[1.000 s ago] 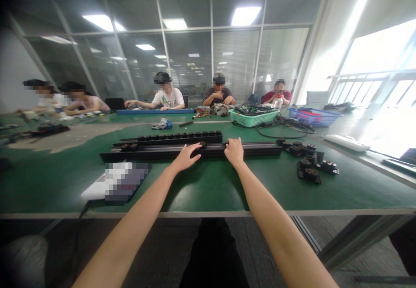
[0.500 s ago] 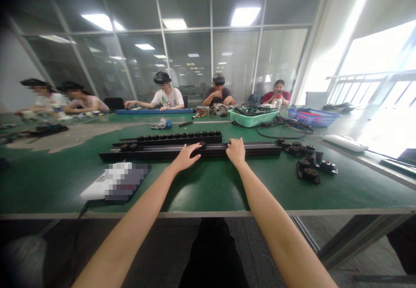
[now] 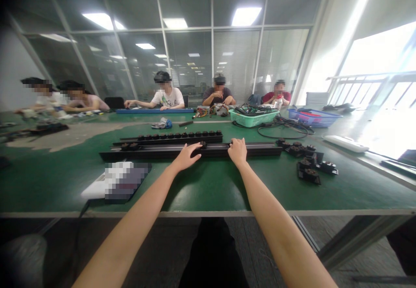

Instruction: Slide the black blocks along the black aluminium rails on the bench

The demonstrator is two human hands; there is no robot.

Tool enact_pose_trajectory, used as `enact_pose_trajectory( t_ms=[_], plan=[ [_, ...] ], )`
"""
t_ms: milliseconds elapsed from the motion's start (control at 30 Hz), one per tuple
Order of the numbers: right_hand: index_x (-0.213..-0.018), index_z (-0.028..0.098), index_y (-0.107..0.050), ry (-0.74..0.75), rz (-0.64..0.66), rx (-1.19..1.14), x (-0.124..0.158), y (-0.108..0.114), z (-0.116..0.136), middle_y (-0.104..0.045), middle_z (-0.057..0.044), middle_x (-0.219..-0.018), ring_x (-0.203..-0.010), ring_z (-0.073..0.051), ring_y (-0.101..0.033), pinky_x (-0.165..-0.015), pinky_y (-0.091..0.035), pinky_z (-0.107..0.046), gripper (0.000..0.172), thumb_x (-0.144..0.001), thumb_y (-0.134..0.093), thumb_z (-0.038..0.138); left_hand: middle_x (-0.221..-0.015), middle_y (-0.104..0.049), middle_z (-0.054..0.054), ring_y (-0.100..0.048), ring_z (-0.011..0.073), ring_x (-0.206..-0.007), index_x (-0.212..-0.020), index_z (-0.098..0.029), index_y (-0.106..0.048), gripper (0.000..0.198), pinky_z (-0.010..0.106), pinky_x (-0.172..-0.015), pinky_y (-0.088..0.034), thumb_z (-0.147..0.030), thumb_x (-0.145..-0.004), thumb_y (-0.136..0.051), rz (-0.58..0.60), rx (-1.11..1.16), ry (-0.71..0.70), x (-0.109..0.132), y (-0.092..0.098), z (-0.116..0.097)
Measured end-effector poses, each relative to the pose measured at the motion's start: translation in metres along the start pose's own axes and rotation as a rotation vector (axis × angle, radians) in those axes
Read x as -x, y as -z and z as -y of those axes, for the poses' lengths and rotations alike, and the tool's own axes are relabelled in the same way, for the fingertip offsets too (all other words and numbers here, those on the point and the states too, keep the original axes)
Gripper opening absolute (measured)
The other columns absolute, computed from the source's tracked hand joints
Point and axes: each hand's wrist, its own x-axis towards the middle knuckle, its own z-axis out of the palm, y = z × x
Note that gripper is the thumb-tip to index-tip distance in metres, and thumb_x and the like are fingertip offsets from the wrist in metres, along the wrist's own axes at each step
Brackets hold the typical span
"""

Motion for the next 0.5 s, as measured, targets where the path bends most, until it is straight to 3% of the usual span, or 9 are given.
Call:
enact_pose_trajectory(
  t_ms=[500],
  plan=[
    [-0.114,0.011,-0.073,-0.112,0.056,0.12,-0.0008,0.0092,0.0053,-0.075,-0.016,-0.111,-0.114,-0.028,-0.063,-0.125,-0.026,-0.049,0.04,-0.086,-0.045,0.01,-0.16,-0.053,0.012,-0.048,0.0269,-0.15,-0.143,-0.024,-0.057,0.047,0.063,-0.131,-0.013,-0.032,-0.098,-0.059,0.002,0.01,-0.003,-0.0001,-0.0004,0.0004]
  ],
)
